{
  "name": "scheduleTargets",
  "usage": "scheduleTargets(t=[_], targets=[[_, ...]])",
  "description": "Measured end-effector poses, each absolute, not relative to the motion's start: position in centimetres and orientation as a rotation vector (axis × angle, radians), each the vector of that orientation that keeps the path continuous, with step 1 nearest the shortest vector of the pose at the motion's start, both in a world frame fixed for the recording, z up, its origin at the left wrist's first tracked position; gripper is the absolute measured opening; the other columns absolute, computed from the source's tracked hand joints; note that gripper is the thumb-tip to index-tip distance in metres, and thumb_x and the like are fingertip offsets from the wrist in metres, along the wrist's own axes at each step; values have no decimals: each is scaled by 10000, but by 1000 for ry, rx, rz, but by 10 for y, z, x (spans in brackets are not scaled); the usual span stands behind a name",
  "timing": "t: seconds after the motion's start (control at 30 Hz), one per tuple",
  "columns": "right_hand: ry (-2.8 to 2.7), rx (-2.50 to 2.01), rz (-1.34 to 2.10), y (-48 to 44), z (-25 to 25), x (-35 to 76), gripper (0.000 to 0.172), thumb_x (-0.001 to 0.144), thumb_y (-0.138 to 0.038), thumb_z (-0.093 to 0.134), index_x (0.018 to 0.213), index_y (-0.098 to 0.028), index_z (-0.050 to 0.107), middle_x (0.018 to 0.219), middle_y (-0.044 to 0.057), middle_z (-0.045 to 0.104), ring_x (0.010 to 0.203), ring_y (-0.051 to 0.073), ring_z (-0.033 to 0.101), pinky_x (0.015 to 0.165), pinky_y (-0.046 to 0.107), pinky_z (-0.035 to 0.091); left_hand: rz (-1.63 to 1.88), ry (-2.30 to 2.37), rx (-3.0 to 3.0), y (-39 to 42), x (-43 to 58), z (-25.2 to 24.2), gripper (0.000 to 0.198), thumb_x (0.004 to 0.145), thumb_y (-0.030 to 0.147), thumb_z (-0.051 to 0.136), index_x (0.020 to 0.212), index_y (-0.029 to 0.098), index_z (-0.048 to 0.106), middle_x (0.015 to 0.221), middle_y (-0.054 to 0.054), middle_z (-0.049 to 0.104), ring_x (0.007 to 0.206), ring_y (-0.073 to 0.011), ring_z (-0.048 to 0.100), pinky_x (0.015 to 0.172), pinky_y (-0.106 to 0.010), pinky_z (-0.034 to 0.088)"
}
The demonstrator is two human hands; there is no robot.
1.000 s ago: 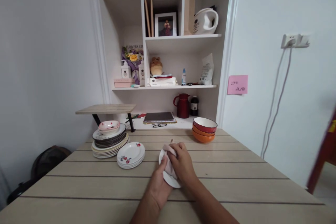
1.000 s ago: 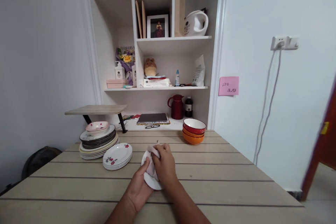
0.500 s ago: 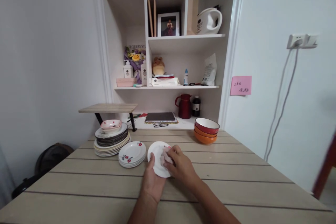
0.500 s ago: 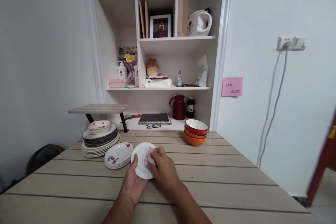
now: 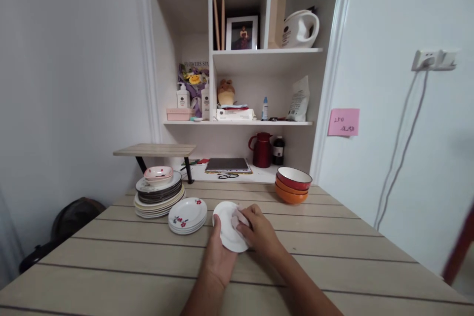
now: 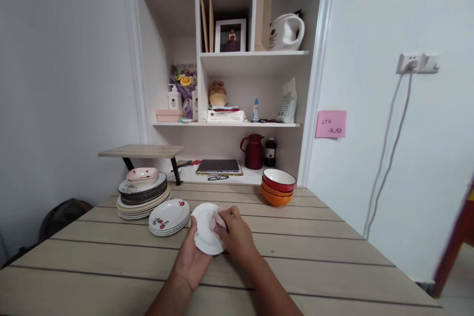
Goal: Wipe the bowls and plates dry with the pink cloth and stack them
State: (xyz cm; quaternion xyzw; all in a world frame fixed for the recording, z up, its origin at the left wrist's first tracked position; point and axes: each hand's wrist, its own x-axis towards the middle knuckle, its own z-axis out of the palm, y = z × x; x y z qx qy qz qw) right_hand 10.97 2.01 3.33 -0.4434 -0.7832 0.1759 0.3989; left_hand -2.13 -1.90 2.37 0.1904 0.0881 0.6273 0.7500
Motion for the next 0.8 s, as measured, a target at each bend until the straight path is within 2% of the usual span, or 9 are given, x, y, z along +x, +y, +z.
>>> scheduleTargets(t=[0.13, 0.27, 0.4, 0.57, 0.7, 0.8], targets=[[-2080, -887, 551, 7, 38, 97, 286, 787, -146, 588, 1046, -244, 662, 984, 28, 510, 911, 191, 577, 824, 298, 473, 1383, 185, 416, -19, -26, 23, 433, 968, 457, 472, 1126, 144, 727, 1123, -131, 749, 1172, -253, 638, 1097, -392, 394], [-1983, -802, 493, 2, 43, 89, 373, 788, -97, 552, 1109, -258, 656, 1056, 44, 516, 992, 200, 569, 863, 304, 467, 1263, 209, 424, -22, -17, 24, 476, 952, 512, 477, 1175, 159, 705, 1140, -120, 745, 1200, -250, 620, 1102, -392, 386], [-1841, -1014, 385, 11, 40, 98, 320, 847, -166, 543, 1137, -244, 653, 1129, 67, 504, 986, 208, 586, 854, 315, 465, 1188, 210, 436, -23, -11, 23, 507, 934, 548, 486, 1208, 172, 688, 1131, -114, 750, 1219, -261, 609, 1106, -425, 381], [-1914, -1206, 374, 18, 36, 106, 223, 848, -246, 581, 1051, -229, 673, 1024, 45, 513, 866, 194, 593, 798, 309, 463, 1358, 103, 439, -17, -21, 18, 474, 963, 494, 458, 1250, 183, 670, 1189, -124, 726, 1219, -264, 612, 1121, -435, 377], [-2076, -1105, 474, 10, 39, 101, 160, 817, -223, 610, 962, -231, 679, 949, 18, 501, 863, 181, 576, 811, 296, 458, 1428, 85, 426, -14, -30, 14, 464, 973, 475, 445, 1225, 169, 687, 1185, -135, 725, 1216, -256, 614, 1123, -410, 382], [-2120, -900, 550, 1, 45, 95, 249, 799, -160, 606, 1020, -249, 680, 975, 20, 506, 938, 186, 566, 859, 295, 461, 1380, 126, 435, -15, -29, 15, 458, 969, 481, 456, 1165, 159, 718, 1166, -132, 734, 1175, -240, 640, 1112, -376, 388]])
